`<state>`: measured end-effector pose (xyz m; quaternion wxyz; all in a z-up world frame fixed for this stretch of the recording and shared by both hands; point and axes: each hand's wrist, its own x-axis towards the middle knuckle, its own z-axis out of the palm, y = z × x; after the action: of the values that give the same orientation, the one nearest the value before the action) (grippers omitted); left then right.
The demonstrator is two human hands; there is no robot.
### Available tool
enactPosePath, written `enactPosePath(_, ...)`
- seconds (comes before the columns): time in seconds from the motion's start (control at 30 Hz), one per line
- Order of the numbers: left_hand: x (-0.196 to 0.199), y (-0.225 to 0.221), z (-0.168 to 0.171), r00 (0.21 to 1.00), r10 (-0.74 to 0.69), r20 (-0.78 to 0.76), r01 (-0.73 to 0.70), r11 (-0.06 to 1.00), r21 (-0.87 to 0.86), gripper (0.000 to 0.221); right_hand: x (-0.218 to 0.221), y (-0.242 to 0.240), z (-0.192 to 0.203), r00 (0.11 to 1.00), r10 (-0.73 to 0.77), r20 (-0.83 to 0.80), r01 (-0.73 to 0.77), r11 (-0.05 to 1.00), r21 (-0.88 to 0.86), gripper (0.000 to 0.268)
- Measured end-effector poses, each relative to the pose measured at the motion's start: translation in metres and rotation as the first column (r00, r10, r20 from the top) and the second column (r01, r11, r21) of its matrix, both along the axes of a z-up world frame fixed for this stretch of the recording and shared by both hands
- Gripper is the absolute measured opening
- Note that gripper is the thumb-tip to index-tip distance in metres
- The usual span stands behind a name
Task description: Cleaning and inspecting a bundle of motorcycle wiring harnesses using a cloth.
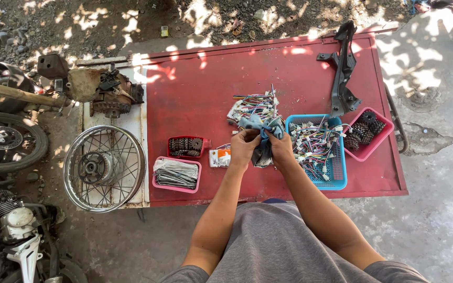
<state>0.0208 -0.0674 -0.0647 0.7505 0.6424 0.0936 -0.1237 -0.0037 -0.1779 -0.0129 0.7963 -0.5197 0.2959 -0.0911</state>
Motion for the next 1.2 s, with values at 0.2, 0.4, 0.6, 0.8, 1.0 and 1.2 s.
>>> enactPosePath(0.2, 0.002, -0.005, 0.031, 0.994, -0.089, 0.056, 0.078, 0.983, 0.167, 0.02, 0.009, -0.012, -0.035, 0.997, -0.076, 0.009, 0.076, 0.996, 0.044, 0.015)
enactPosePath(0.4, 0.002, -0.025, 0.057, 0.991, -0.107, 0.082, 0.077, 0.947, 0.312, 0.015, 0.024, -0.048, -0.048, 0.975, -0.222, 0.022, 0.208, 0.942, 0.265, 0.013)
enactPosePath(0.6, -0.011, -0.019, 0.101, 0.991, -0.068, 0.119, 0.031, 0.956, 0.291, 0.017, 0.032, -0.059, -0.039, 0.944, -0.328, -0.029, 0.321, 0.899, 0.299, 0.018)
enactPosePath(0.8, 0.001, -0.011, 0.074, 0.991, -0.013, 0.137, -0.037, 0.934, 0.355, 0.015, 0.012, 0.008, -0.043, 0.975, -0.212, -0.066, 0.222, 0.922, 0.318, 0.023)
enactPosePath(1.0, -0.006, 0.003, 0.096, 0.987, -0.082, 0.135, 0.028, 0.933, 0.358, 0.019, 0.022, -0.016, -0.034, 0.985, -0.162, 0.054, 0.149, 0.972, 0.184, 0.005)
enactPosePath(1.2, -0.019, 0.013, 0.103, 0.992, -0.041, 0.12, 0.021, 0.985, 0.169, 0.023, 0.047, -0.061, -0.061, 0.927, -0.357, -0.115, 0.37, 0.822, 0.433, 0.023)
